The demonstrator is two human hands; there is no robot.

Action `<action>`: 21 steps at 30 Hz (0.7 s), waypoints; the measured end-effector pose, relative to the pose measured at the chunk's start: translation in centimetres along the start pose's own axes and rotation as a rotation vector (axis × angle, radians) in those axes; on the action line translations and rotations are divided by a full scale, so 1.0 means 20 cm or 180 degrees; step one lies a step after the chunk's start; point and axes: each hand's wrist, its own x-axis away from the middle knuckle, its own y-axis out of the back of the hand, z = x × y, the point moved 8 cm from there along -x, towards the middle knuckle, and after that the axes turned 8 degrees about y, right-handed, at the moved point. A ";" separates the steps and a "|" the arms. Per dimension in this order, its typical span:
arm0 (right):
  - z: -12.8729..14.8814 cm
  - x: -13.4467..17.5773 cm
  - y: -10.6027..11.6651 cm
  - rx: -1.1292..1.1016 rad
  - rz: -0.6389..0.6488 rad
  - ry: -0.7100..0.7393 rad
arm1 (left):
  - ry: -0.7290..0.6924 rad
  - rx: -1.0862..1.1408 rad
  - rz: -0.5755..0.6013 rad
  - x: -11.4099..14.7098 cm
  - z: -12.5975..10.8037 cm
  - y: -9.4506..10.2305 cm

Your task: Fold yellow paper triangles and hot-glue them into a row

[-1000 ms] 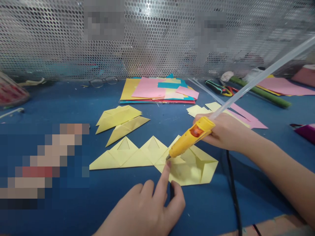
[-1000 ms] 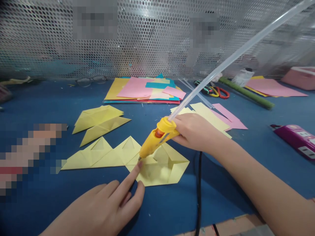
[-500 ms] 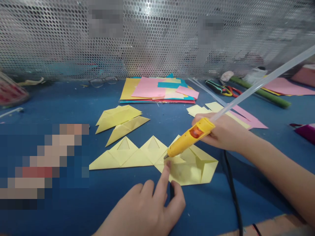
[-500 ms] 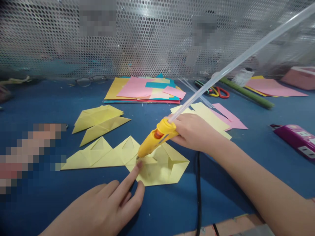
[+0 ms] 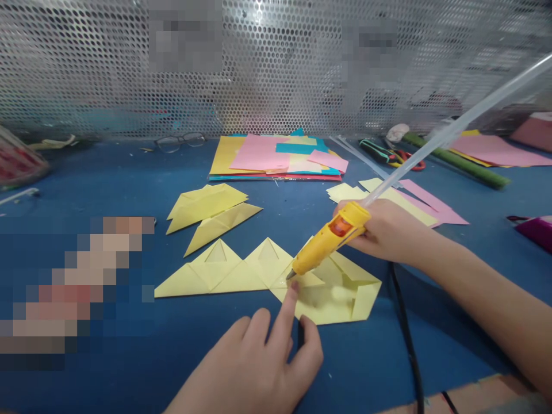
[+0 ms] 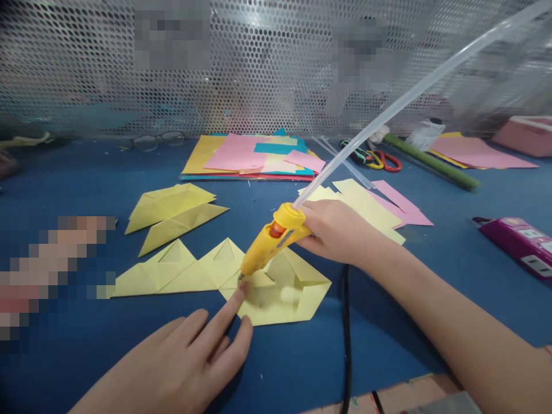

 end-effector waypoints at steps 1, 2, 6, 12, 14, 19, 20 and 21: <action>0.00 0.00 0.00 0.0013 -0.0003 -0.0012 | -0.0008 0.0043 -0.0040 0.00 0.00 -0.01; 0.00 0.00 0.00 0.0023 -0.0011 -0.0019 | -0.0016 0.0087 -0.0077 0.01 0.00 -0.01; 0.00 0.00 0.00 0.0043 -0.0034 0.0012 | -0.0046 0.0147 -0.0103 0.01 -0.01 -0.01; 0.00 0.00 0.00 0.0082 0.0071 0.0020 | 0.0022 0.0105 -0.0201 0.00 0.00 -0.01; -0.01 0.01 0.01 0.0098 0.0135 0.0040 | -0.0001 0.0079 -0.0239 0.01 -0.01 -0.01; -0.05 0.03 0.02 0.0173 0.0182 0.0023 | -0.0071 0.0051 -0.0241 0.01 -0.02 0.00; -0.05 0.03 0.02 0.0190 0.0170 0.0010 | -0.0069 0.0070 -0.0278 0.01 -0.02 0.00; -0.05 0.02 0.02 0.0204 0.0154 -0.0001 | -0.0065 0.0094 -0.0304 0.00 -0.02 0.00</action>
